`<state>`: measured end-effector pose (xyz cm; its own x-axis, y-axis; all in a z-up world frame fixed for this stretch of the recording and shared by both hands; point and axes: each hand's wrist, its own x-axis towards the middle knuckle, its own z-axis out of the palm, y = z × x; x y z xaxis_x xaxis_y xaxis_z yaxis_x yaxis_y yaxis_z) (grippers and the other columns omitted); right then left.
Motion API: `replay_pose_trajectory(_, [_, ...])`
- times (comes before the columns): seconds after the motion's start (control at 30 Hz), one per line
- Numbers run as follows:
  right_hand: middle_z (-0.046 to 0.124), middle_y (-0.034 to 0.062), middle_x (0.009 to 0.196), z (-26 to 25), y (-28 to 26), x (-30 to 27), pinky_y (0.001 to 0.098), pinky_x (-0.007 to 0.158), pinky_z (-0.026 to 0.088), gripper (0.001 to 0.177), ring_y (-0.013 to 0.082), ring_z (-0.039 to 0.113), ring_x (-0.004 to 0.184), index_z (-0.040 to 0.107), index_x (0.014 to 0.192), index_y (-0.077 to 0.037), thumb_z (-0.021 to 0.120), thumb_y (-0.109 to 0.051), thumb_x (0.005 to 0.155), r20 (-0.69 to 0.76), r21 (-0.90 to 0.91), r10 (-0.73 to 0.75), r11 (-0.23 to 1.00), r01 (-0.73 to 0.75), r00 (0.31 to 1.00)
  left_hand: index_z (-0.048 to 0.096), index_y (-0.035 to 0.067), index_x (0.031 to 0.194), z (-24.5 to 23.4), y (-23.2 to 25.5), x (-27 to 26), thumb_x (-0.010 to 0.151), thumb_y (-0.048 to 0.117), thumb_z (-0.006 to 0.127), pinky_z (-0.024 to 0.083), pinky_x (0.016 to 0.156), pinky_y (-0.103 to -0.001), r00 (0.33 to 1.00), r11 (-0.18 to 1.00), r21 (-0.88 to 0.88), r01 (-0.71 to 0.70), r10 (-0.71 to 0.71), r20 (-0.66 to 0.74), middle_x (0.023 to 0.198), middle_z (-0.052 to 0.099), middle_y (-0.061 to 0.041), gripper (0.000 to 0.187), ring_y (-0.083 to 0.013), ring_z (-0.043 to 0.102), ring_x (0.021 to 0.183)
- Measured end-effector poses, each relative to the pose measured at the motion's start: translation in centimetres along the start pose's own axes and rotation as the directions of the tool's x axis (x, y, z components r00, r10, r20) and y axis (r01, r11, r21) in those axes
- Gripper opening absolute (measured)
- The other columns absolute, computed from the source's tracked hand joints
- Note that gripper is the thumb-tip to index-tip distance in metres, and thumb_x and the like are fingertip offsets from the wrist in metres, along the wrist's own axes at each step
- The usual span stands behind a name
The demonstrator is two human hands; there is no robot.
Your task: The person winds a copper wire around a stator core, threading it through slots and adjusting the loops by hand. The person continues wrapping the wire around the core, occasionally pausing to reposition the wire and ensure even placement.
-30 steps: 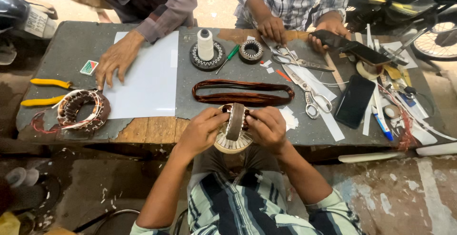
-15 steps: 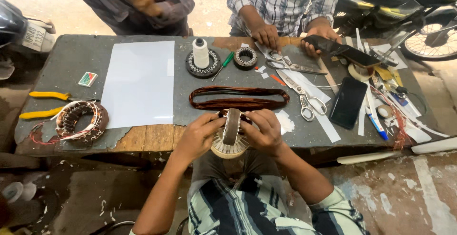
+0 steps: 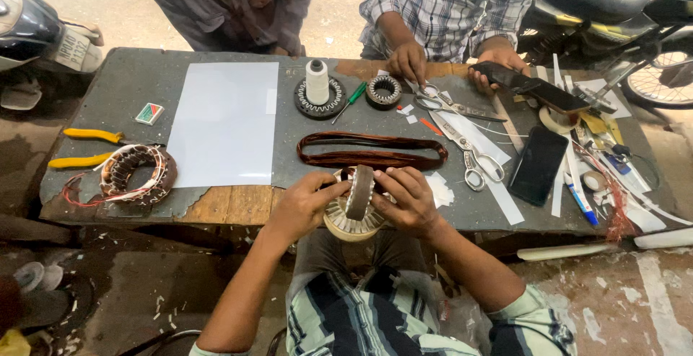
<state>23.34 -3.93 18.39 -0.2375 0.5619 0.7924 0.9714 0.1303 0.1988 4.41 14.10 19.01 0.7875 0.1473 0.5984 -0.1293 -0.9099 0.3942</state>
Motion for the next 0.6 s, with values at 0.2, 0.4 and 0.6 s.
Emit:
replay_pose_trajectory(0.2, [0.063,0.0096,0.133,-0.1,0.1,0.2,0.0456,0.098,0.055,0.016,0.0278,0.059,0.120,0.076,0.105,-0.016,0.072,-0.017,0.090,-0.016,-0.031,-0.026,0.999,0.026,1.000,0.071,0.005,0.115,-0.6,0.0,1.2,0.081,0.010,0.076,0.052,0.087,-0.041,0.958,0.958,0.114,-0.264,0.274,-0.081,0.105,0.069,-0.008,0.034,-0.0280,0.068,0.096])
replay_pose_trajectory(0.4, [0.066,0.0150,0.129,-0.7,0.2,0.8,0.0462,0.091,0.056,0.020,0.0294,0.067,0.108,0.075,0.105,-0.012,0.074,-0.019,0.086,0.031,0.033,-0.001,0.999,0.000,1.000,0.070,0.004,0.118,-0.9,0.5,1.8,0.084,0.007,0.073,0.058,0.085,-0.039,0.972,0.972,0.032,-0.232,0.233,-0.032,0.112,0.073,-0.013,0.033,-0.0304,0.072,0.098])
replay_pose_trajectory(0.6, [0.071,0.0181,0.124,-1.5,-0.7,1.4,0.0409,0.086,0.057,0.030,0.0326,0.072,0.100,0.074,0.114,-0.006,0.071,-0.010,0.084,0.291,0.377,0.371,0.803,-0.462,0.882,0.071,0.003,0.115,-1.8,0.4,2.3,0.087,0.013,0.077,0.056,0.082,-0.040,0.960,0.942,-0.272,0.195,-0.126,0.252,0.105,0.074,-0.017,0.030,-0.0362,0.072,0.097])
